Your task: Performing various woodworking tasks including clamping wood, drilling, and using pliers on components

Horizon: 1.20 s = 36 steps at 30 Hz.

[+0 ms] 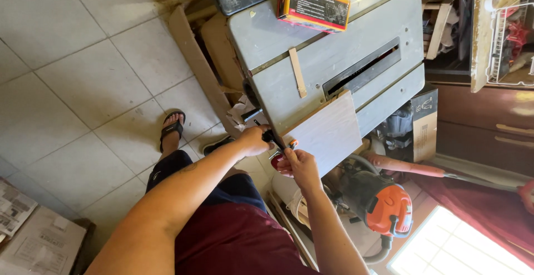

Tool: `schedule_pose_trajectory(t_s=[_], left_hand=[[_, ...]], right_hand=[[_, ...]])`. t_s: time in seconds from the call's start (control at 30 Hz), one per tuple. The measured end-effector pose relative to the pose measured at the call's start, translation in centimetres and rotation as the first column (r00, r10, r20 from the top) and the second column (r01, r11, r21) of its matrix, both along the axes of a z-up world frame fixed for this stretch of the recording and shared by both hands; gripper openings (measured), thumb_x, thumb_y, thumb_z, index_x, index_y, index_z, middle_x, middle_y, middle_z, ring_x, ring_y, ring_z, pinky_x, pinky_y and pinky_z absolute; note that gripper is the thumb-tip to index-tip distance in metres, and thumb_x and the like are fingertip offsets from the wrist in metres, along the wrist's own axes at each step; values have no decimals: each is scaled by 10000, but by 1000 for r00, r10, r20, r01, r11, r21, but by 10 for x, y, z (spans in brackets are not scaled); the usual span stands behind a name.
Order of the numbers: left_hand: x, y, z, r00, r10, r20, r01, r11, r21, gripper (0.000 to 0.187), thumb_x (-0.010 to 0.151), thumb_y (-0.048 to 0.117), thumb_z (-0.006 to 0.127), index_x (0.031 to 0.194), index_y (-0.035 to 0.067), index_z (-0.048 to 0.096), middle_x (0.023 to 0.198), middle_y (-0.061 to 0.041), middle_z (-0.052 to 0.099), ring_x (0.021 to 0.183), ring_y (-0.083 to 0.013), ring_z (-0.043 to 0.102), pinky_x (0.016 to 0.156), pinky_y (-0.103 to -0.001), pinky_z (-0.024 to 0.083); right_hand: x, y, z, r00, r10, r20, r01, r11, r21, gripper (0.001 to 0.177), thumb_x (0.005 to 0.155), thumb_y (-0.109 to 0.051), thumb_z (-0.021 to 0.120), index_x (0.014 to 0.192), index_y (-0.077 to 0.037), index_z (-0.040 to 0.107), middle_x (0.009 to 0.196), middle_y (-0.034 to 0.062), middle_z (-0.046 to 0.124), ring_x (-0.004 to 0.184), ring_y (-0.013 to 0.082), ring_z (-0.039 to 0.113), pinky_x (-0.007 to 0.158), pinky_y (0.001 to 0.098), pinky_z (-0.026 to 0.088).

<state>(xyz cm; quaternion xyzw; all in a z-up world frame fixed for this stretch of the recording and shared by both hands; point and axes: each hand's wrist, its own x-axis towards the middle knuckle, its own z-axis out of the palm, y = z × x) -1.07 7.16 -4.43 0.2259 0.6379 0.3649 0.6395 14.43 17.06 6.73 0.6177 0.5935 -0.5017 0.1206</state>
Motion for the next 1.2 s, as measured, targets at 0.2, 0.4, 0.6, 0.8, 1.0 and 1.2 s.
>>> schedule_pose_trajectory(t_s=[0.2, 0.4, 0.6, 0.8, 1.0, 1.2], left_hand=[[21, -2, -14, 1000, 4, -8, -4, 999, -40, 654, 907, 388, 761, 1518, 225, 592, 1261, -111, 772, 1304, -317, 672, 1088, -469, 553], [15, -7, 2, 997, -55, -52, 53, 998, -41, 617, 947, 380, 727, 1532, 250, 581, 1251, -102, 775, 1290, -314, 679, 1057, -494, 563], [14, -4, -1, 998, -50, -34, 49, 998, -31, 692, 937, 400, 746, 1555, 167, 541, 1268, -122, 768, 1318, -319, 661, 1071, -521, 555], [15, -10, 1, 997, -72, -39, 71, 997, -29, 686, 899, 452, 790, 1476, 123, 617, 1278, -149, 762, 1314, -344, 661, 1070, -511, 553], [4, -21, 24, 993, -89, -80, 88, 996, -24, 567, 902, 428, 790, 1382, 141, 699, 1248, -144, 776, 1289, -356, 679, 1054, -503, 568], [-3, -29, 39, 988, -115, -105, 110, 993, -46, 574, 962, 473, 724, 1389, 96, 658, 1269, -195, 748, 1283, -370, 674, 1027, -509, 580]], right_hand=[[-1, 4, -7, 1000, 6, 27, -6, 1000, 10, 424, 1048, -371, 690, 1030, 53, 694, 838, 228, 780, 698, 242, 799, 649, 356, 687], [-33, -15, 36, 983, 144, 118, -166, 964, 209, 450, 1001, -368, 770, 1107, 46, 632, 816, 203, 789, 691, 241, 797, 652, 356, 687], [-41, -44, 43, 870, 398, 291, -489, 612, 622, 720, 715, -279, 973, 1300, -32, 634, 1175, 147, 641, 894, 325, 759, 827, 499, 631], [-14, -14, 4, 848, 452, 275, -494, 489, 719, 616, 657, -287, 999, 1163, -107, 697, 969, 37, 589, 830, 258, 727, 804, 434, 613], [-7, -10, -6, 851, 451, 267, -484, 478, 733, 624, 620, -291, 1006, 1136, -152, 682, 993, 2, 597, 850, 217, 731, 804, 414, 588], [-12, -16, -2, 848, 442, 292, -500, 485, 717, 622, 627, -283, 1001, 1140, -148, 674, 987, 8, 591, 862, 231, 725, 809, 430, 590]])
